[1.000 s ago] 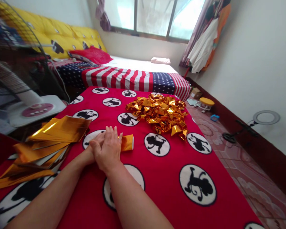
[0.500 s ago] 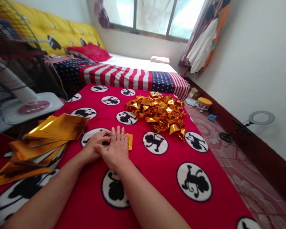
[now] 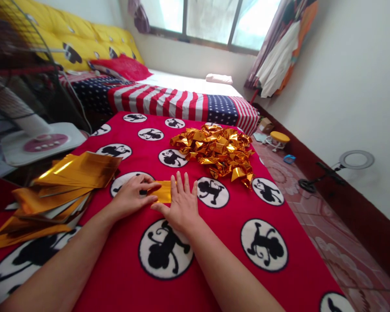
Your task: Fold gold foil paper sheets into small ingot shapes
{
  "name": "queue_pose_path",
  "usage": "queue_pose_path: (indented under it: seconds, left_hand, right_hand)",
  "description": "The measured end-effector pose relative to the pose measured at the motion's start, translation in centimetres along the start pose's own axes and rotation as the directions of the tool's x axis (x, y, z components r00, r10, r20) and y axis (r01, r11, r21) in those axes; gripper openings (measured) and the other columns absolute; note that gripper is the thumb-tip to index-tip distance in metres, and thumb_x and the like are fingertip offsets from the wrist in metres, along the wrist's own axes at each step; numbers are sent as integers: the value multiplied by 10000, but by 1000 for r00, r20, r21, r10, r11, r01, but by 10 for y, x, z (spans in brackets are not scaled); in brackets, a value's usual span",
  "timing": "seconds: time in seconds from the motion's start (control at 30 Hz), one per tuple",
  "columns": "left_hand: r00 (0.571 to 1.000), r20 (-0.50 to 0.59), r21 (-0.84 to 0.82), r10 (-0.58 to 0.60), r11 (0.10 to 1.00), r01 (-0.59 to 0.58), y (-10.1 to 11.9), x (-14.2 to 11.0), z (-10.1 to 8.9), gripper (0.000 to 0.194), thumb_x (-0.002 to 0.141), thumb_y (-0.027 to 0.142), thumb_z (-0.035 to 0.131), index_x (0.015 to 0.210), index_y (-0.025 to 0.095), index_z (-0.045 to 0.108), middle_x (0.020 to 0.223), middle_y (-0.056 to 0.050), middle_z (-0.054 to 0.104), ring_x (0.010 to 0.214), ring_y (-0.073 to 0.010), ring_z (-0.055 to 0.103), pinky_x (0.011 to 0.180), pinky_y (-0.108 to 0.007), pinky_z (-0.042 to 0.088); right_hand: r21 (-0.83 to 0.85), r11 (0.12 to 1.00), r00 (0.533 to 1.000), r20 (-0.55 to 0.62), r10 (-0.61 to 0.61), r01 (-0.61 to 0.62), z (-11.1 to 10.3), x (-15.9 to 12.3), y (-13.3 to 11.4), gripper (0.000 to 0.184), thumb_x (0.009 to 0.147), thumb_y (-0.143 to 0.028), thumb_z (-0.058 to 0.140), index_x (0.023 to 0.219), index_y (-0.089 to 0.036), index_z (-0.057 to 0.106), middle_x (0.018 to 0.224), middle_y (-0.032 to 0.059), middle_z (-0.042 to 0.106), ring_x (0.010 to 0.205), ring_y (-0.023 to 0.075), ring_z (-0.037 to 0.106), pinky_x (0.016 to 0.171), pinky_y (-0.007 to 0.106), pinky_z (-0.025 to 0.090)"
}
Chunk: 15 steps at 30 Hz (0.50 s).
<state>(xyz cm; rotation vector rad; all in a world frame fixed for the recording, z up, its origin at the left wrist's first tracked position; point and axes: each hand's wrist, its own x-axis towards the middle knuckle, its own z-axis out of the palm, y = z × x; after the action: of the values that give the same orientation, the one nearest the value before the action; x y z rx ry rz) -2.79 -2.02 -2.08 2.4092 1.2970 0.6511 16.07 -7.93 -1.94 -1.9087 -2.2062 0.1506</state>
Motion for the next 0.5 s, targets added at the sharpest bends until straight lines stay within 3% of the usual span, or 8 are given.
queue_pose_path:
  seconds: [0.13, 0.23, 0.33, 0.43, 0.5]
  left_hand:
    - [1000, -16, 11, -4, 1000, 4, 0, 0, 2, 356, 753, 379, 690, 1095, 285, 716, 1034, -38, 621, 964, -230, 549, 853, -351, 430]
    - [1000, -16, 29, 0, 1000, 0, -1, 0, 4, 316, 745, 359, 679, 1041, 260, 730, 1031, -56, 627, 949, -242, 552, 835, -359, 430]
    - [999, -20, 58, -44, 997, 45, -3, 1, 7, 275, 784, 318, 608, 1008, 204, 720, 1022, -105, 637, 934, -271, 563, 821, -381, 428]
    - [993, -44, 66, -110, 991, 113, -8, 1, 10, 339, 802, 309, 568, 1095, 170, 670, 996, -136, 649, 932, -292, 573, 820, -390, 429]
    - [996, -32, 78, -83, 993, 85, -10, 1, 11, 319, 758, 286, 600, 1048, 180, 684, 1000, -122, 649, 945, -286, 570, 840, -381, 430]
  right_hand:
    - [1, 995, 976, -191, 102, -103, -5, -3, -6, 915, 867, -680, 369, 1506, -47, 200, 1586, 186, 92, 1470, 329, -21, 1126, 599, -36]
    - [67, 996, 958, -285, -31, 52, -8, -2, -31, 950, 846, -682, 419, 1523, -81, 132, 1594, 172, 66, 1471, 305, -62, 1141, 580, 4]
    - [219, 954, 962, -223, -156, 205, -3, 2, -62, 963, 834, -693, 438, 1528, -106, 119, 1598, 153, 82, 1474, 280, -54, 1161, 532, 79]
    - [355, 919, 983, -119, -137, 171, 3, 5, -77, 942, 857, -680, 415, 1528, -96, 106, 1598, 157, 69, 1478, 262, -2, 1169, 486, 132]
    - [382, 913, 990, -60, -127, 140, 5, 5, -73, 922, 871, -671, 394, 1527, -92, 102, 1598, 152, 57, 1478, 257, 15, 1174, 477, 126]
